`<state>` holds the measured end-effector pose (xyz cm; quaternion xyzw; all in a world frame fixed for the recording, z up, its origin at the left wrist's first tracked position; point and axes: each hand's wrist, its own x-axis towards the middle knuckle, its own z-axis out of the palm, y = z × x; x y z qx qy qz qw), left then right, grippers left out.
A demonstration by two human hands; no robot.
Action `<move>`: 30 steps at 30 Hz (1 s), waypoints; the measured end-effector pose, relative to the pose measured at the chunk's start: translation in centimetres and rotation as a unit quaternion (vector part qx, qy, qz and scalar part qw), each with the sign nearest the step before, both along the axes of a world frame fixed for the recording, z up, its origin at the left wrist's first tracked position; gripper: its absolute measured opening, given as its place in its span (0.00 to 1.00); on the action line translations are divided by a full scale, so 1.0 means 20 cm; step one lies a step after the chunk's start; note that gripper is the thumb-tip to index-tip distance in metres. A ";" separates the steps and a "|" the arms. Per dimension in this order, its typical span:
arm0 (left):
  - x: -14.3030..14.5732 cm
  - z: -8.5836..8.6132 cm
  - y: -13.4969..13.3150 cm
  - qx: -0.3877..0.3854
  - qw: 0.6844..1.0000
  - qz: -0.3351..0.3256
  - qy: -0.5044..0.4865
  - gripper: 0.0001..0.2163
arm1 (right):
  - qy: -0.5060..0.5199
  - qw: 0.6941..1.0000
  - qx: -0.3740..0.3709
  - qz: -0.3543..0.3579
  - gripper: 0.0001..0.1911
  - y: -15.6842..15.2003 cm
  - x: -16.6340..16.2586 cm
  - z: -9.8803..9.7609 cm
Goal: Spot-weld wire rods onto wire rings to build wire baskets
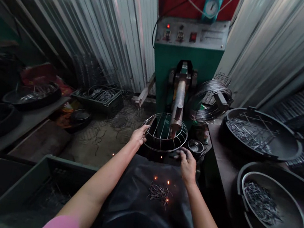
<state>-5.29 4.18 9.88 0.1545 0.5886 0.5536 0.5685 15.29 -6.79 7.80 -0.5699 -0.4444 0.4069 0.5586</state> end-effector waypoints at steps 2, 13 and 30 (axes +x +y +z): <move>0.00 0.00 -0.02 -0.011 1.000 0.012 -0.003 0.15 | 0.003 1.000 -0.029 -0.010 0.22 -0.05 0.07 -0.08; 0.00 -0.03 -0.06 -0.043 0.999 0.013 -0.010 0.15 | -0.316 0.942 -0.109 0.009 0.20 -0.37 0.25 -0.50; -0.10 -0.06 0.02 -0.080 0.985 -0.148 -0.045 0.16 | -0.163 0.978 -0.122 0.052 0.12 -0.31 0.26 -0.33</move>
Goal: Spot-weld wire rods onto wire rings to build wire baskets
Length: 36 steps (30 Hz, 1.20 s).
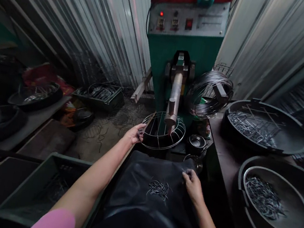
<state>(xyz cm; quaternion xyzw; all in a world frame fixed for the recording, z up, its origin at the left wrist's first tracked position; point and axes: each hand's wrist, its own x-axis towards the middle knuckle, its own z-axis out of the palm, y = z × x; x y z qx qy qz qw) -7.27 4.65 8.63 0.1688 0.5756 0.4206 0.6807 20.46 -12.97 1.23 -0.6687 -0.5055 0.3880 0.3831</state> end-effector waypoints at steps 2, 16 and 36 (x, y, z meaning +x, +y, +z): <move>0.00 0.01 -0.02 0.022 0.999 0.028 0.001 0.14 | 0.096 0.995 0.005 0.023 0.15 0.02 -0.02 0.10; 0.09 0.12 -0.15 0.154 0.982 0.092 0.056 0.15 | 0.073 0.982 0.165 0.059 0.14 0.29 -0.40 0.40; 0.09 0.07 -0.13 0.158 0.979 0.123 0.040 0.18 | 0.126 0.987 0.096 0.011 0.20 0.38 -0.38 0.38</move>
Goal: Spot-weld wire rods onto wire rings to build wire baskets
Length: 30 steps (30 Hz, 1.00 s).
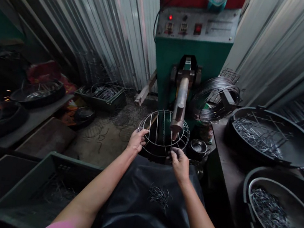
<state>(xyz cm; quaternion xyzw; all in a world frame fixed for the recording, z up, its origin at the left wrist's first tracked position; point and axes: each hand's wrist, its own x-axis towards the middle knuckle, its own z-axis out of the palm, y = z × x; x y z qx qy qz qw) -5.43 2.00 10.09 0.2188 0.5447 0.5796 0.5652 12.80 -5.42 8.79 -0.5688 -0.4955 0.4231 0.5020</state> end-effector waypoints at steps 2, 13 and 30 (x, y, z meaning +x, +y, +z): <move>0.00 0.00 0.01 0.005 1.000 -0.006 -0.005 0.18 | -0.008 1.000 0.002 0.004 0.19 0.00 0.00 0.01; 0.02 0.01 0.10 -0.012 1.000 -0.025 0.011 0.15 | -0.020 0.999 0.026 -0.006 0.15 0.02 0.00 0.05; 0.04 0.01 0.18 -0.039 0.998 -0.028 0.029 0.13 | -0.020 0.999 0.039 0.009 0.16 0.08 0.02 0.05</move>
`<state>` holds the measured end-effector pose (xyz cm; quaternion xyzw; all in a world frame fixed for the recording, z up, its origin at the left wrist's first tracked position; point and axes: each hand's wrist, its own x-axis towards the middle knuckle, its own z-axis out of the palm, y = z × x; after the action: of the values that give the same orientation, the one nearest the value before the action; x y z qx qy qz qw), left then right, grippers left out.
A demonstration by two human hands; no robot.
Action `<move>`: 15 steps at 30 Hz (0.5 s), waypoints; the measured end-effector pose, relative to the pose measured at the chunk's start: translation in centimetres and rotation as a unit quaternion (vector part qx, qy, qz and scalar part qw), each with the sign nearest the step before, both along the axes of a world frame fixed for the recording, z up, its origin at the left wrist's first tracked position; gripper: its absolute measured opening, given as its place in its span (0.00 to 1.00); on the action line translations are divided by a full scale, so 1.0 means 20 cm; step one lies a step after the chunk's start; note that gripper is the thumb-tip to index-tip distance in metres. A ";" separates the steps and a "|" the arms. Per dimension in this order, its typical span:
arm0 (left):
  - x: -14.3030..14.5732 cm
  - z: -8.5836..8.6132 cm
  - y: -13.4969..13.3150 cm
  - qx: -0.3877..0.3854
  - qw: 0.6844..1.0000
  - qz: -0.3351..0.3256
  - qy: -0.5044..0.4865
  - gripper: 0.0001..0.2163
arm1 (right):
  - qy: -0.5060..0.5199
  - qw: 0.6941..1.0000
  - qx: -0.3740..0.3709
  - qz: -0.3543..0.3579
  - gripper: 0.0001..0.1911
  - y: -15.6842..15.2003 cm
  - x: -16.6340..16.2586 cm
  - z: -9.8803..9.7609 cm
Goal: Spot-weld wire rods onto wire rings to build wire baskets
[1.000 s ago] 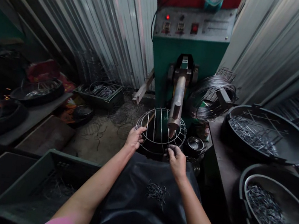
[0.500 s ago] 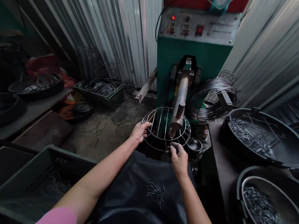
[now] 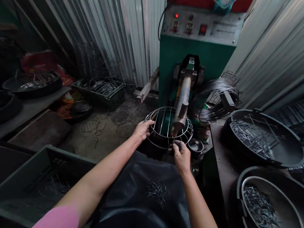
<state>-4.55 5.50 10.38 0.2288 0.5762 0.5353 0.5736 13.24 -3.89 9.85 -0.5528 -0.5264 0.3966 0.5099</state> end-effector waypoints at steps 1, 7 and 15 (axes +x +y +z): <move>0.00 0.00 0.00 -0.001 1.000 0.001 0.000 0.14 | 0.000 1.000 -0.001 0.001 0.16 0.00 0.00 0.00; 0.00 0.00 0.01 -0.015 1.000 0.001 0.011 0.13 | 0.007 1.000 0.001 0.006 0.17 0.01 0.00 0.00; 0.01 -0.01 0.01 -0.019 1.000 0.000 -0.007 0.13 | -0.008 1.000 0.007 -0.008 0.17 -0.01 -0.01 0.02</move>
<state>-4.30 5.75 10.25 0.2145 0.5823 0.5259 0.5817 13.06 -4.02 10.20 -0.5569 -0.5285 0.3845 0.5125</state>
